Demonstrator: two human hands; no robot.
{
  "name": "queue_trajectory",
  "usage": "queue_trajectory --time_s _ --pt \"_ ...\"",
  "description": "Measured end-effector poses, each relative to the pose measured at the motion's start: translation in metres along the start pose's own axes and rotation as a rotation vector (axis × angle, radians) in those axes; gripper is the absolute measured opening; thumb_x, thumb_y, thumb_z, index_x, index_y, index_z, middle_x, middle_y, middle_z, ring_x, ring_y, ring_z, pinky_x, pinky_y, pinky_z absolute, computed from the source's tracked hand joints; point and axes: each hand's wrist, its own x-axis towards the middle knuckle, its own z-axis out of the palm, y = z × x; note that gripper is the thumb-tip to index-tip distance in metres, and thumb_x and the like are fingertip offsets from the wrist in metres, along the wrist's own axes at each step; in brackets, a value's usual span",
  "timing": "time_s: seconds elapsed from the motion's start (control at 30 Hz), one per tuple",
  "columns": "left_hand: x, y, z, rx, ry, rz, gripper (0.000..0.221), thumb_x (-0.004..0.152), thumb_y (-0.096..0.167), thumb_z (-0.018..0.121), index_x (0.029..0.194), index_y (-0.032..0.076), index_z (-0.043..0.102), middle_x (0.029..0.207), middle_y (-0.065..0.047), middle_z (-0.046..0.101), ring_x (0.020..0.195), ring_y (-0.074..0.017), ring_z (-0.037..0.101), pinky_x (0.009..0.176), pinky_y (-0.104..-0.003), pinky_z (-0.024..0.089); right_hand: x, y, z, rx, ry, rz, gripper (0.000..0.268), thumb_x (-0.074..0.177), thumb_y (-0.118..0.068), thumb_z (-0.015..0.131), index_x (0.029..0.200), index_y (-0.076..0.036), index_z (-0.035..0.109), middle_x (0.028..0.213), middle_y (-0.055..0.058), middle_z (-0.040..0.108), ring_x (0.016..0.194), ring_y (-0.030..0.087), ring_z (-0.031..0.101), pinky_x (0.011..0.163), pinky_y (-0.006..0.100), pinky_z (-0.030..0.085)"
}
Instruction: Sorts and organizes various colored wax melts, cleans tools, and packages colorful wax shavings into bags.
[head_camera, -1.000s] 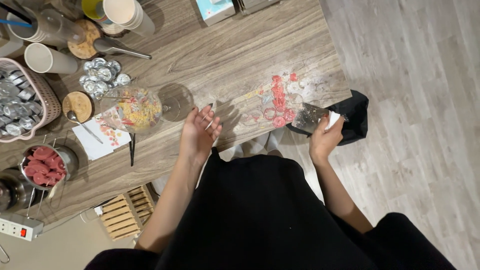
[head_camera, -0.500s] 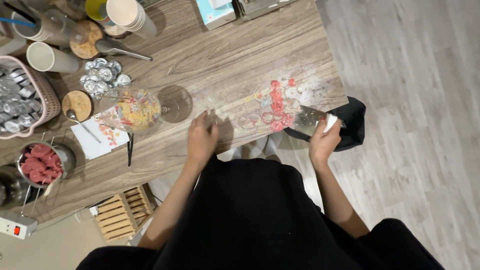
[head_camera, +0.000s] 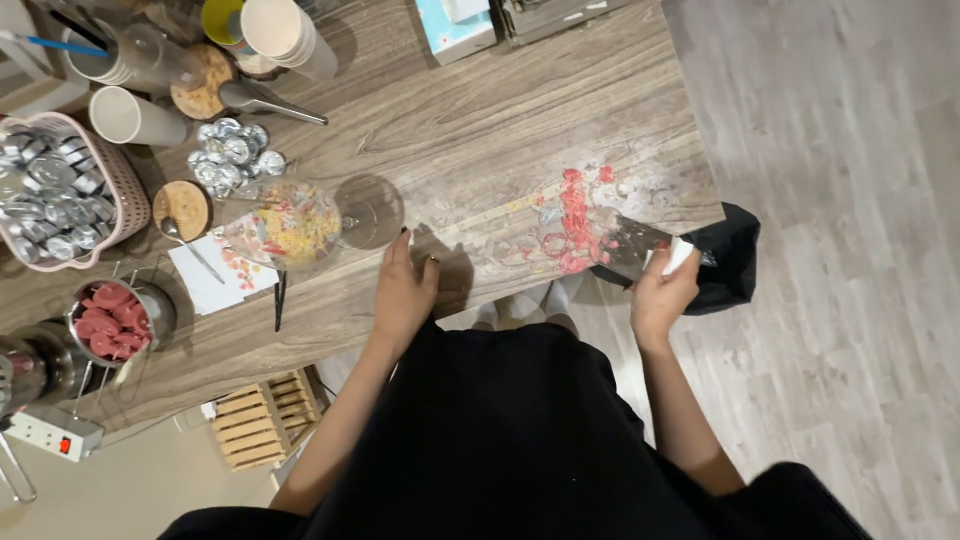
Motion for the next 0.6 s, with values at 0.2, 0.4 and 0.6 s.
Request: queue_trajectory --time_s 0.2,0.4,0.6 --pt "0.002 0.014 -0.01 -0.026 -0.023 -0.043 0.064 0.096 0.024 0.064 0.147 -0.008 0.043 0.148 -0.029 0.048 0.135 -0.0441 0.049 0.113 -0.044 0.039 -0.002 0.046 0.034 0.019 0.141 -0.415 0.023 0.107 -0.013 0.059 0.12 0.006 0.058 0.103 0.022 0.073 0.089 0.032 0.073 0.081 0.044 0.056" --pt "-0.006 0.019 -0.002 -0.116 -0.124 -0.148 0.066 0.095 0.027 0.062 0.149 -0.005 0.041 0.15 -0.027 0.047 0.132 -0.0412 0.053 0.111 -0.042 0.042 -0.005 0.057 0.058 -0.049 0.248 -0.321 0.025 0.104 -0.017 0.06 0.118 0.002 0.058 0.1 0.025 0.073 0.089 0.039 0.074 0.077 0.046 0.056" --pt "0.003 0.031 0.019 -0.172 -0.133 -0.067 0.067 0.094 0.028 0.062 0.149 -0.006 0.042 0.148 -0.029 0.048 0.136 -0.0415 0.049 0.113 -0.042 0.04 -0.003 0.043 0.064 -0.08 0.265 -0.243 0.026 0.102 -0.02 0.062 0.119 0.0 0.058 0.097 0.025 0.074 0.089 0.042 0.073 0.077 0.049 0.054"
